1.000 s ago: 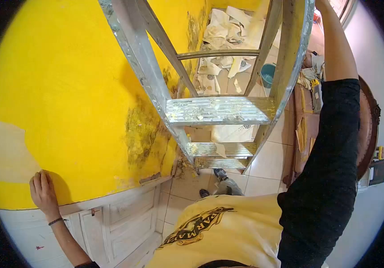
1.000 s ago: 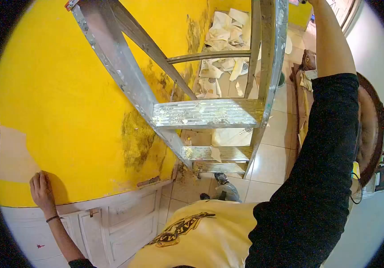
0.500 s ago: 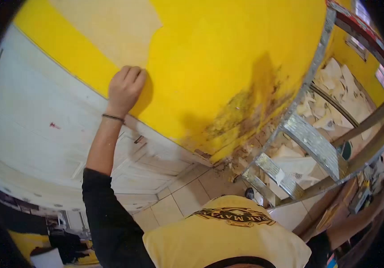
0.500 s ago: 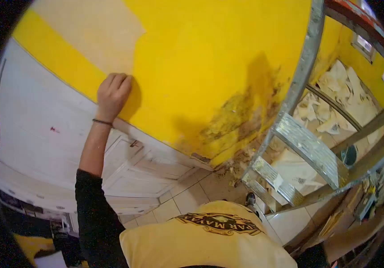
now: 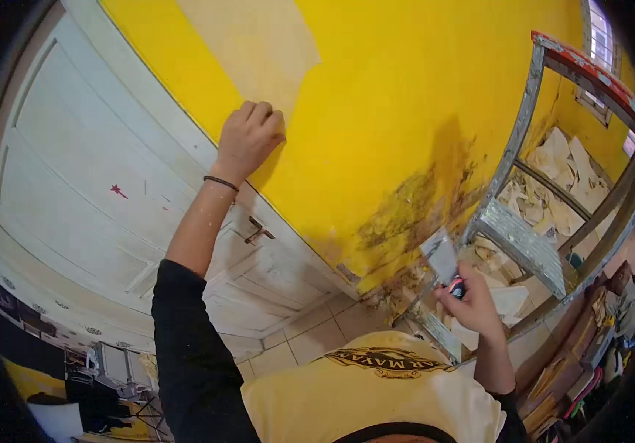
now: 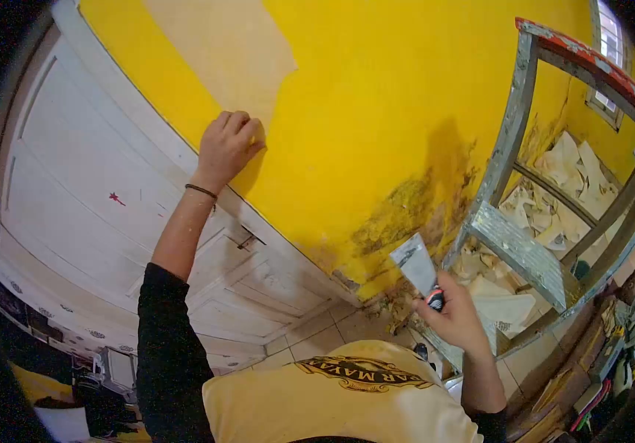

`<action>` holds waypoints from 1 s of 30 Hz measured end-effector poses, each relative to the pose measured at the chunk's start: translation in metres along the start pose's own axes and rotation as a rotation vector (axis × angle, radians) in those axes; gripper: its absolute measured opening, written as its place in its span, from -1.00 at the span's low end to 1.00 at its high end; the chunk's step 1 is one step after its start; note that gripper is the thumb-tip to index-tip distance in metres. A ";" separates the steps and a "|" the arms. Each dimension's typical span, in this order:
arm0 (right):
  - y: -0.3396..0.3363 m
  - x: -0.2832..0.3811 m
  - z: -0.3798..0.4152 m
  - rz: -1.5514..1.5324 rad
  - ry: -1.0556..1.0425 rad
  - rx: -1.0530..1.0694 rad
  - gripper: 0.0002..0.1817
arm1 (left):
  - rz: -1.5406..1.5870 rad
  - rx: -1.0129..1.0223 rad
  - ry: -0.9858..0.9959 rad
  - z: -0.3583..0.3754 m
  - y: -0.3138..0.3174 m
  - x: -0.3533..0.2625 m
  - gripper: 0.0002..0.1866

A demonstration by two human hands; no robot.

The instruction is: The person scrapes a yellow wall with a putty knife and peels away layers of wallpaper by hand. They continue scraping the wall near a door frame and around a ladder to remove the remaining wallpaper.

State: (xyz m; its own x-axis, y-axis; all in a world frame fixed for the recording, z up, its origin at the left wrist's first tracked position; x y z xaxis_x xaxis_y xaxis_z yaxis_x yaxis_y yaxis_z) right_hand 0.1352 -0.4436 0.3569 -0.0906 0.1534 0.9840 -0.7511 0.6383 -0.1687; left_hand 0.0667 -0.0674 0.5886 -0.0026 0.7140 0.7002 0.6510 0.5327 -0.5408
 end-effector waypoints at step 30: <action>0.199 -0.053 -0.227 -0.454 -0.009 0.112 -0.71 | -0.139 -0.273 0.005 -0.094 -0.097 0.056 -0.88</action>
State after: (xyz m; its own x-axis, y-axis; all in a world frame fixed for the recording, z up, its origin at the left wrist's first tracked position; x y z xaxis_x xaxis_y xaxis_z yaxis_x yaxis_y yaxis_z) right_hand 0.1390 -0.1532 0.2580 0.2582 -0.1293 0.9574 -0.7820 0.5540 0.2857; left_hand 0.0750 -0.1222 0.7241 -0.1029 0.6400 0.7614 0.8245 0.4831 -0.2947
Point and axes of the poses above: each hand's wrist, its own z-axis away from the middle knuckle, its own y-axis out of the palm, x = y × z, the point moved 5 cm from there along -z, towards the middle knuckle, and after that the axes turned 9 degrees about y, right-handed, at the moved point
